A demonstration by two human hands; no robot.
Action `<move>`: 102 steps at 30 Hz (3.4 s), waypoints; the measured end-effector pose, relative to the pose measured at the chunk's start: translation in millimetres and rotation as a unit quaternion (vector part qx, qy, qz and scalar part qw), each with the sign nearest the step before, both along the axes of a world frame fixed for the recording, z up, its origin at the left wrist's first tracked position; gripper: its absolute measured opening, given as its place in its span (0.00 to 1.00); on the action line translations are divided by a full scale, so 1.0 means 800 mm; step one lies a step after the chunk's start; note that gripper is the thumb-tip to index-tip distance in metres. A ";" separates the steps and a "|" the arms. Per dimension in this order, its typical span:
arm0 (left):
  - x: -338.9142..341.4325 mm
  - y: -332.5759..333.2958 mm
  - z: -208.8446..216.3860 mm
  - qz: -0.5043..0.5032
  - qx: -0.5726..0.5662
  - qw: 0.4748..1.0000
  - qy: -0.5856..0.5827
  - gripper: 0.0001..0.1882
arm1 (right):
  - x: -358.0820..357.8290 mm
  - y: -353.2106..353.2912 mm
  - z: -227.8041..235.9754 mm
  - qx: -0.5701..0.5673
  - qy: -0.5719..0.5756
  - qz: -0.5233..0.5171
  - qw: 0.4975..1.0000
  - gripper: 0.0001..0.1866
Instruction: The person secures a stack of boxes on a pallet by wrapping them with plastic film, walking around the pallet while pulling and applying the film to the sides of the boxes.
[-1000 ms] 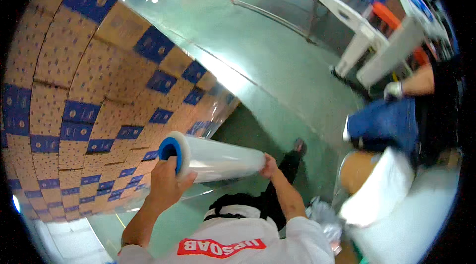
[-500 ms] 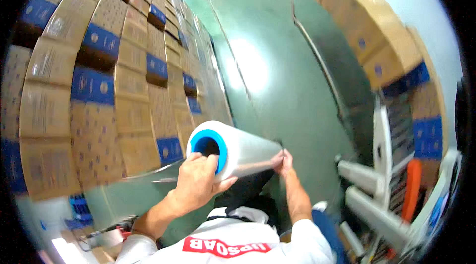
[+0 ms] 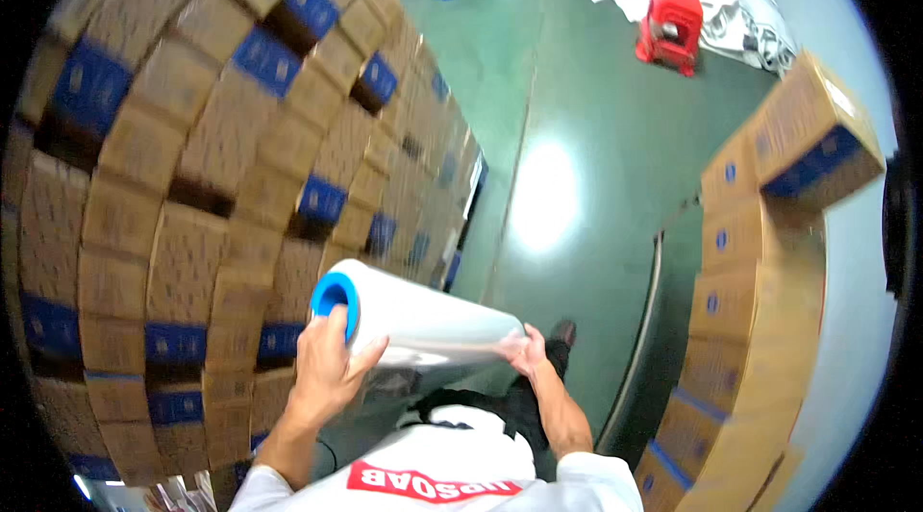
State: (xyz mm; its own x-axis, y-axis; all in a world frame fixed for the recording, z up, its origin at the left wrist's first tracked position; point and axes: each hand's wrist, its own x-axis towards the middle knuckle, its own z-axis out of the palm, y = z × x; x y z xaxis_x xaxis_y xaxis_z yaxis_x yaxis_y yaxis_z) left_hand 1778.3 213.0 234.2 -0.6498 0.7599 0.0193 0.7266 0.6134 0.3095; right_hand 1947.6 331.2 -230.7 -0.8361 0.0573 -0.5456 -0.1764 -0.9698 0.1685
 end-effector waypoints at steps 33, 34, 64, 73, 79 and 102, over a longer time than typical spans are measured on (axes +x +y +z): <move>-0.744 0.852 0.274 0.469 -0.028 0.881 0.052 0.24 | -1.061 0.965 0.260 0.027 0.150 0.505 0.850 0.36; -0.776 0.858 0.270 0.515 0.011 0.854 0.079 0.24 | -1.115 0.969 0.261 0.029 0.163 0.522 0.837 0.37; -1.902 0.598 0.344 0.855 0.105 0.495 0.115 0.26 | -2.339 0.543 0.334 -0.075 0.117 0.849 0.510 0.34; -2.118 0.408 0.309 0.883 0.159 0.407 0.170 0.29 | -2.614 0.262 0.332 -0.077 0.114 0.905 0.402 0.37; -2.239 0.233 0.322 0.890 0.066 0.428 0.141 0.31 | -2.730 0.078 0.345 -0.042 0.087 0.934 0.345 0.35; -2.384 -0.397 0.373 0.902 -0.370 -0.144 0.167 0.52 | -2.732 -0.820 0.391 -0.204 0.044 0.977 -0.048 0.38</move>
